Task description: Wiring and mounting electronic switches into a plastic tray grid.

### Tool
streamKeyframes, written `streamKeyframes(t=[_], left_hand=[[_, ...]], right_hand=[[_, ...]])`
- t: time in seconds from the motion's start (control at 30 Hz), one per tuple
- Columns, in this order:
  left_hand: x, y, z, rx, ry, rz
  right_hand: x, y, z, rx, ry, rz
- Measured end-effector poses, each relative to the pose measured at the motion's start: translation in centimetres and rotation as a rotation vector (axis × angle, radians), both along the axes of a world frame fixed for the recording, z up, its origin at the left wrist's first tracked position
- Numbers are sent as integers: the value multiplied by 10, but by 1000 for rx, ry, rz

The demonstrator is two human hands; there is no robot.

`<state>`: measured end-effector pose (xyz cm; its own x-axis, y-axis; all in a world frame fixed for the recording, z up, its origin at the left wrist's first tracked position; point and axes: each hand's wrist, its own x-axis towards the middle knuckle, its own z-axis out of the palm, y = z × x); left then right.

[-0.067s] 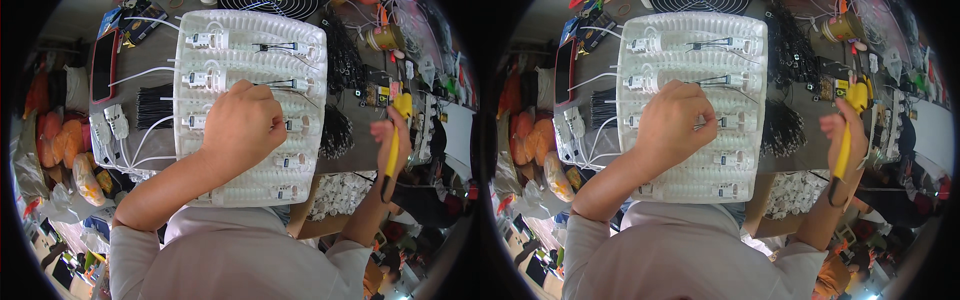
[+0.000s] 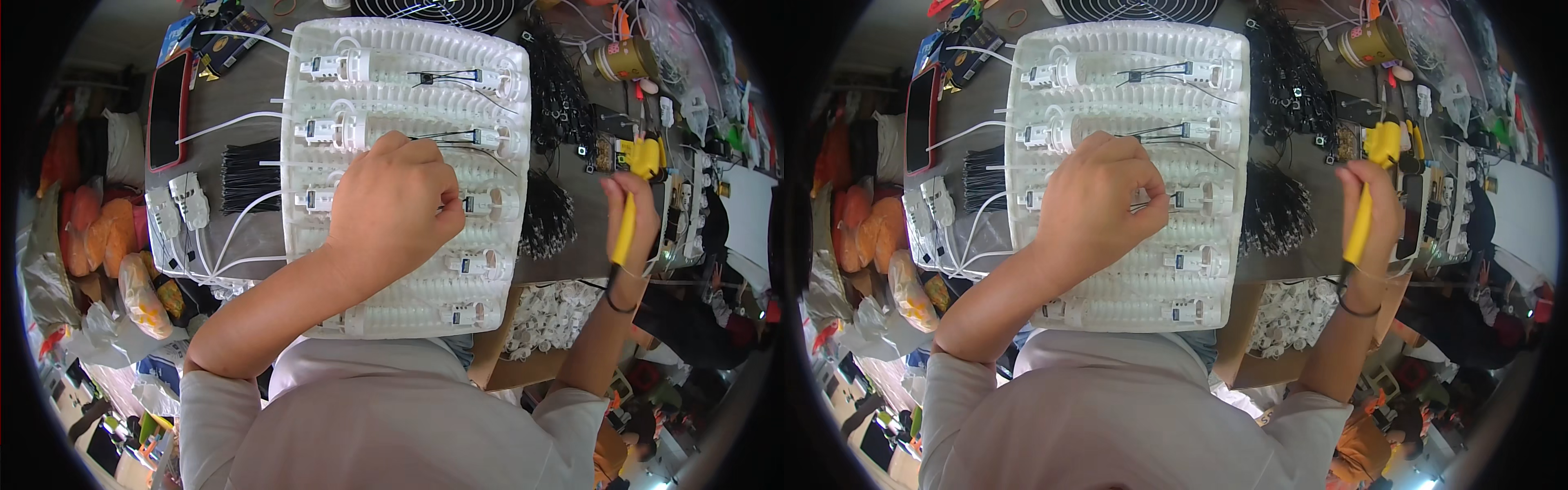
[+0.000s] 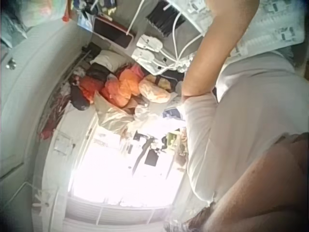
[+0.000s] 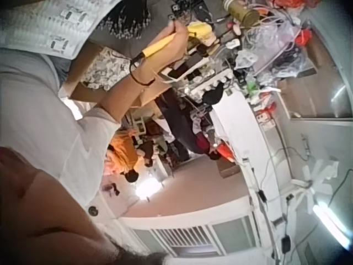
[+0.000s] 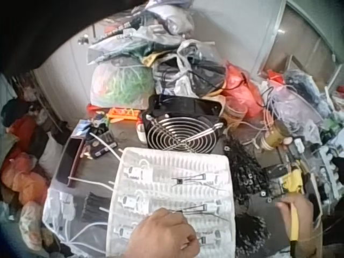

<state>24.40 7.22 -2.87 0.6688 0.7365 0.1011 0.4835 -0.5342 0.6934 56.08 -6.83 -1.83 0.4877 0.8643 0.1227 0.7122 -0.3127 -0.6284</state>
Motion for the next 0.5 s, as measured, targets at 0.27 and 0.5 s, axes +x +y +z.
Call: streamKeyframes(t=[0.27,0.5], left_hand=[[2,0,1,2,0,-3],[-1,0,1,2,8,-13]], right_hand=[[14,19,-28,37,-583,261],[23,20,-29,-27,-619,406]])
